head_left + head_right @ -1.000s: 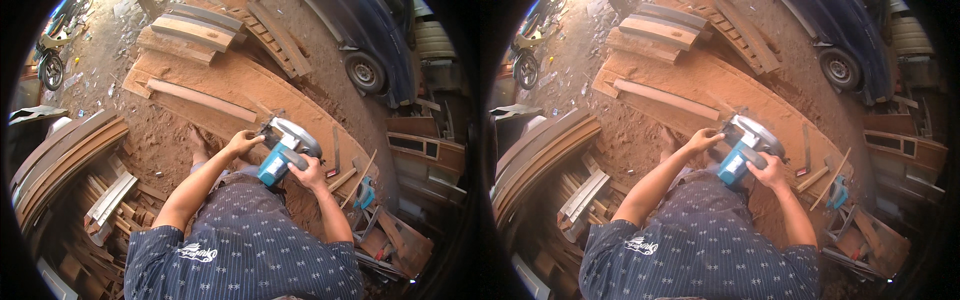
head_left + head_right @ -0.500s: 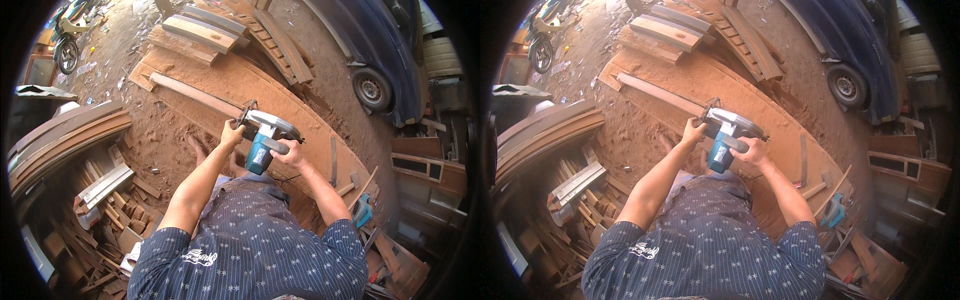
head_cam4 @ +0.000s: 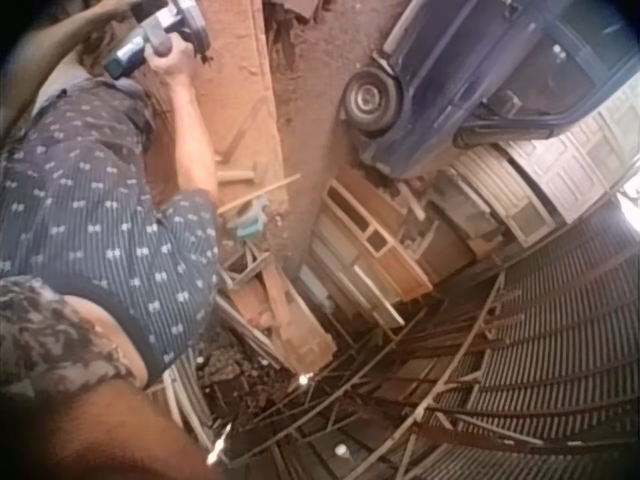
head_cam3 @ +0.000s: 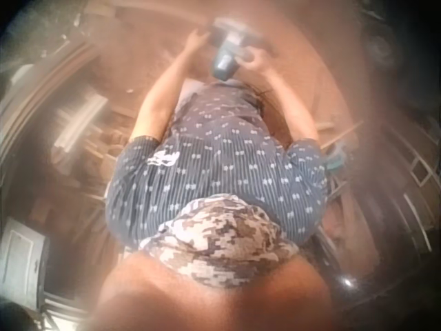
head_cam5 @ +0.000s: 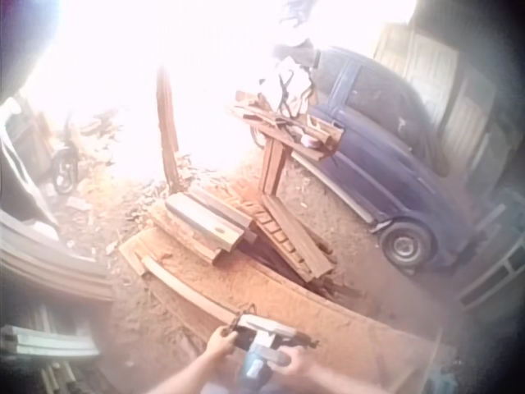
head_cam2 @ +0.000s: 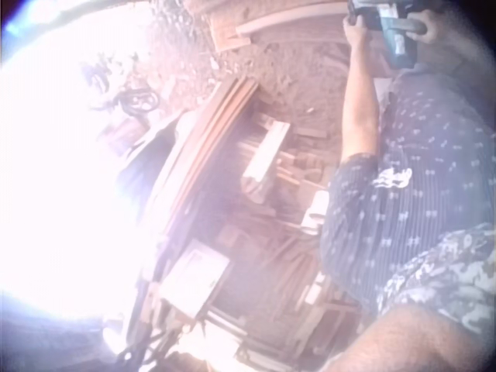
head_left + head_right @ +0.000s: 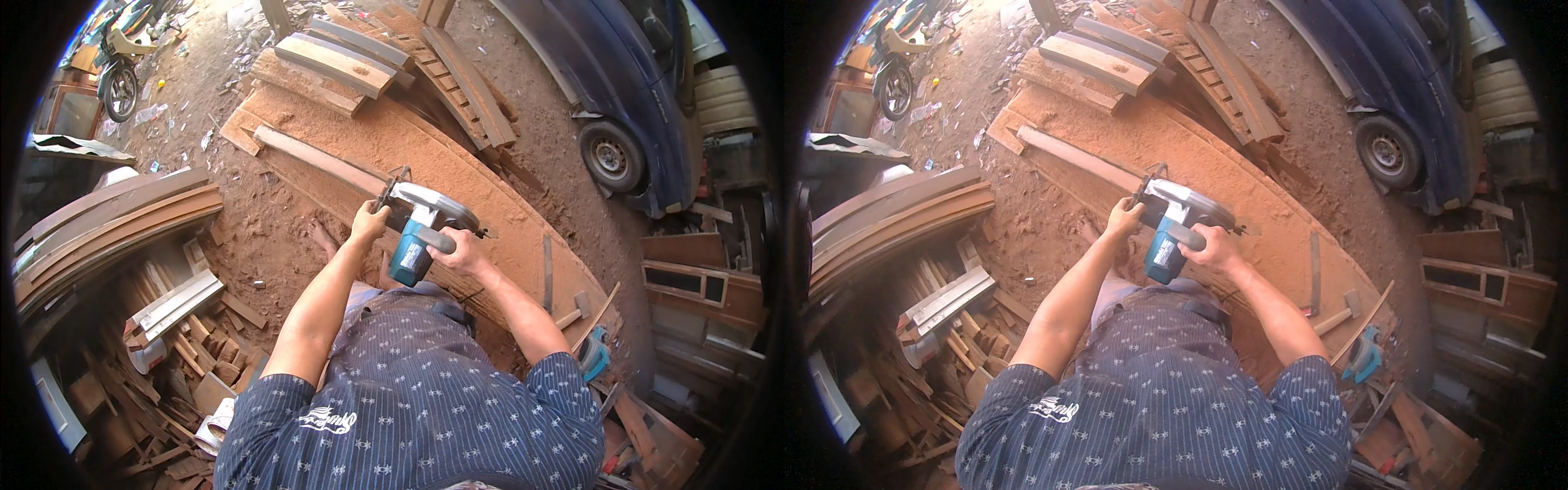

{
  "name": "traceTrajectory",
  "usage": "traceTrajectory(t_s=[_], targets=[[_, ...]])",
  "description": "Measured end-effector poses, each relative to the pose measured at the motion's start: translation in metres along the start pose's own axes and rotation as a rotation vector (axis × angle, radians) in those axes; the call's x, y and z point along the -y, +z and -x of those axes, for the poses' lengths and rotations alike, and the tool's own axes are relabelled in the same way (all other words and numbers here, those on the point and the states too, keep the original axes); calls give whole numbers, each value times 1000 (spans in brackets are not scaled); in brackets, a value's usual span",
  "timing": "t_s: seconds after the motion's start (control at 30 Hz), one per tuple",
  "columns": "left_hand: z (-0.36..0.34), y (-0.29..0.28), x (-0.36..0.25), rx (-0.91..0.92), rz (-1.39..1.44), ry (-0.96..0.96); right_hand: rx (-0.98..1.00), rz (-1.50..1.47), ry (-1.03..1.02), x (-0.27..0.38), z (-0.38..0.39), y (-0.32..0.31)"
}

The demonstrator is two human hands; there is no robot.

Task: The person uses a circular saw to cut a long wooden plank into smaller pieces. They measure and mark the wood with a ruler and pencil before making several cuts, then stack the resulting pieces.

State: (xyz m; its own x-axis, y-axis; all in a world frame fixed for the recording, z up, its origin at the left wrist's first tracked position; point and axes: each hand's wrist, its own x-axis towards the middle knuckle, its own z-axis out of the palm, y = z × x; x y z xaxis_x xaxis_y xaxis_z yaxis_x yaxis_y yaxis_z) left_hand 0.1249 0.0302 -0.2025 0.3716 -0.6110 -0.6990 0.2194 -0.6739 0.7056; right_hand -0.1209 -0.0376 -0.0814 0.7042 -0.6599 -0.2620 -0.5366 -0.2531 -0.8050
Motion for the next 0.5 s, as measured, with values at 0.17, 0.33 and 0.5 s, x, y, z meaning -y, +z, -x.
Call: traceTrajectory(t_s=[0.17,0.33,0.5], targets=[[-2,-14,-4,-26,8,23,-42,65,-16,21,-9,6],[-13,-46,-15,-47,11,-30,-52,24,-54,36,-37,27],[-22,-89,-36,-55,-3,-65,-50,2,-53,66,-71,47]])
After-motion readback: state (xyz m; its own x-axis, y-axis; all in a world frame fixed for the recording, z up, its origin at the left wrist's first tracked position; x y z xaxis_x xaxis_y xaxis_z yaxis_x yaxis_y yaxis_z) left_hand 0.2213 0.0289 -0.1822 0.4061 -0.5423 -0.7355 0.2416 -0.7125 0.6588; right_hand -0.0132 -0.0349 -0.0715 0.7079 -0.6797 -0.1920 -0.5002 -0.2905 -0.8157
